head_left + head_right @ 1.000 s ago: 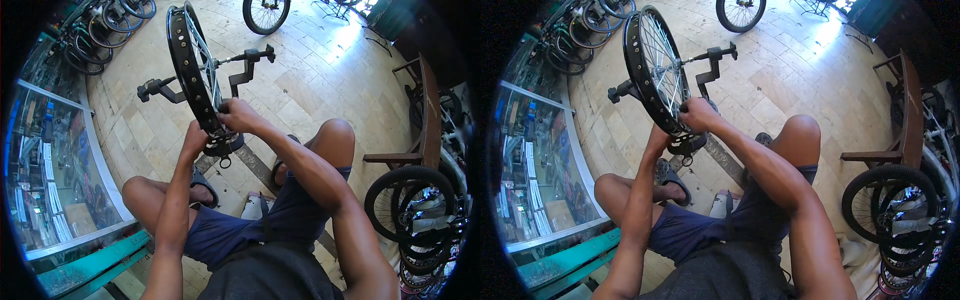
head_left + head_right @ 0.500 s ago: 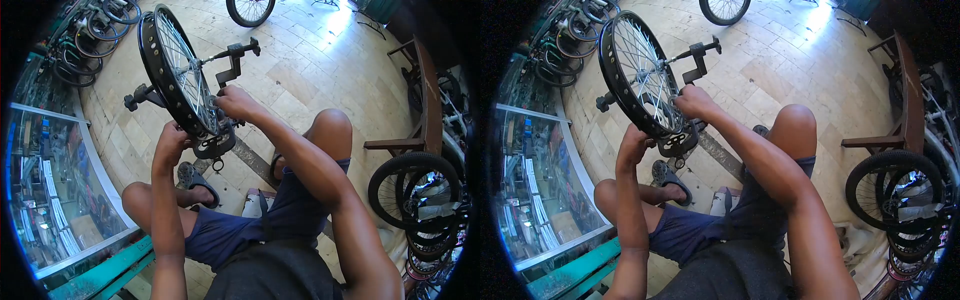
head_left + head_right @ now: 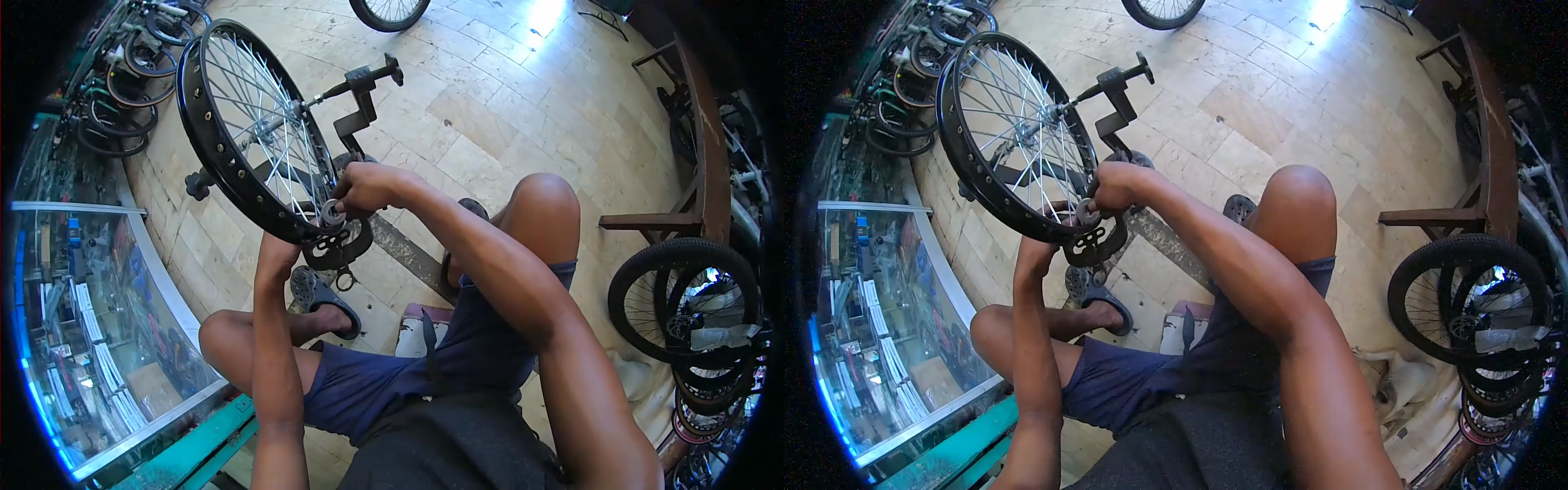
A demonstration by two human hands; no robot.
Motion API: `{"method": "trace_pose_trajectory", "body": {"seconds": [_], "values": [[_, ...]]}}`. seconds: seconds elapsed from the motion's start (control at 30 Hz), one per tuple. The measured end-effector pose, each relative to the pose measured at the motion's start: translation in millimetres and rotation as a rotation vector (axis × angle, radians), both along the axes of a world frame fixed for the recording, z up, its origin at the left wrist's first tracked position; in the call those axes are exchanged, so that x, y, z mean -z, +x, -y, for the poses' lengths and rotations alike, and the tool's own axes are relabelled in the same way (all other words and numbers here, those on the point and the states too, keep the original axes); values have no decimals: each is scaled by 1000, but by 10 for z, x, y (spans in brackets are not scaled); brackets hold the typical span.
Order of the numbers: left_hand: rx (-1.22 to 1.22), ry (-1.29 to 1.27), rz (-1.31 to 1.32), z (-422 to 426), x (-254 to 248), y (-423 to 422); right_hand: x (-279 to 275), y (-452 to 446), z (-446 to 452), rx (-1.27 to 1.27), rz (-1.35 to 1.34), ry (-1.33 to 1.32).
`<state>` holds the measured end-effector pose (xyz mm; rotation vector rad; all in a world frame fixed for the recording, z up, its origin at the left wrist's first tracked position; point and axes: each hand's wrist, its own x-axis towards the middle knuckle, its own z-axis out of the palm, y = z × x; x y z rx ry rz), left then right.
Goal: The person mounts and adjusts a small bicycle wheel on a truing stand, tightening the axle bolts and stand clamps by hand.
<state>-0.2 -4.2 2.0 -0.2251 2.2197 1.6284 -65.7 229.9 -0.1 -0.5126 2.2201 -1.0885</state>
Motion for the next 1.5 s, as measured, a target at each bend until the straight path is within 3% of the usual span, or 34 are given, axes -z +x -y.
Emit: {"method": "trace_pose_trajectory", "body": {"seconds": [0.2, 0.27, 0.33, 0.4, 0.53, 0.6, 0.77, 1.0, 1.13, 1.17, 1.2, 1.27, 1.33, 1.4, 1.5], "values": [[-16, 57, -8, -131, -318, 61, 38, 136, 155, 79, 149, -191], [29, 78, -36, -111, -347, 78, 94, 186, 196, 220, 103, -214], [6, 46, -71, -47, -132, 60, 215, 213, 234, 298, 160, -255], [-23, 17, -110, -23, -61, 41, 303, 250, 289, 387, 50, -286], [-40, -141, -209, -145, -230, 56, 276, 284, 276, 375, 112, -278], [-1, -235, -115, -142, -233, 50, 271, 293, 278, 375, 69, -323], [46, -211, -256, -162, -181, 46, 235, 291, 287, 383, 129, -330], [-50, -105, -181, -192, -88, 47, 364, 247, 339, 405, 151, -296], [-71, 318, -80, -142, 29, 21, 251, 290, 344, 418, 80, -265], [-77, 333, -179, -176, 61, 22, 196, 289, 329, 422, 61, -225], [-88, 335, -180, -165, 103, 17, 144, 306, 331, 427, 44, -182], [-68, 56, -167, -145, 193, -14, 76, 328, 373, 426, -8, -203], [-94, 88, -145, -185, 119, -8, 68, 351, 403, 401, -162, -232], [-92, 123, -30, -173, 87, -46, 253, 319, 393, 374, -158, -290], [-103, 92, -62, -99, 110, -72, 277, 261, 374, 410, -126, -393]]}}
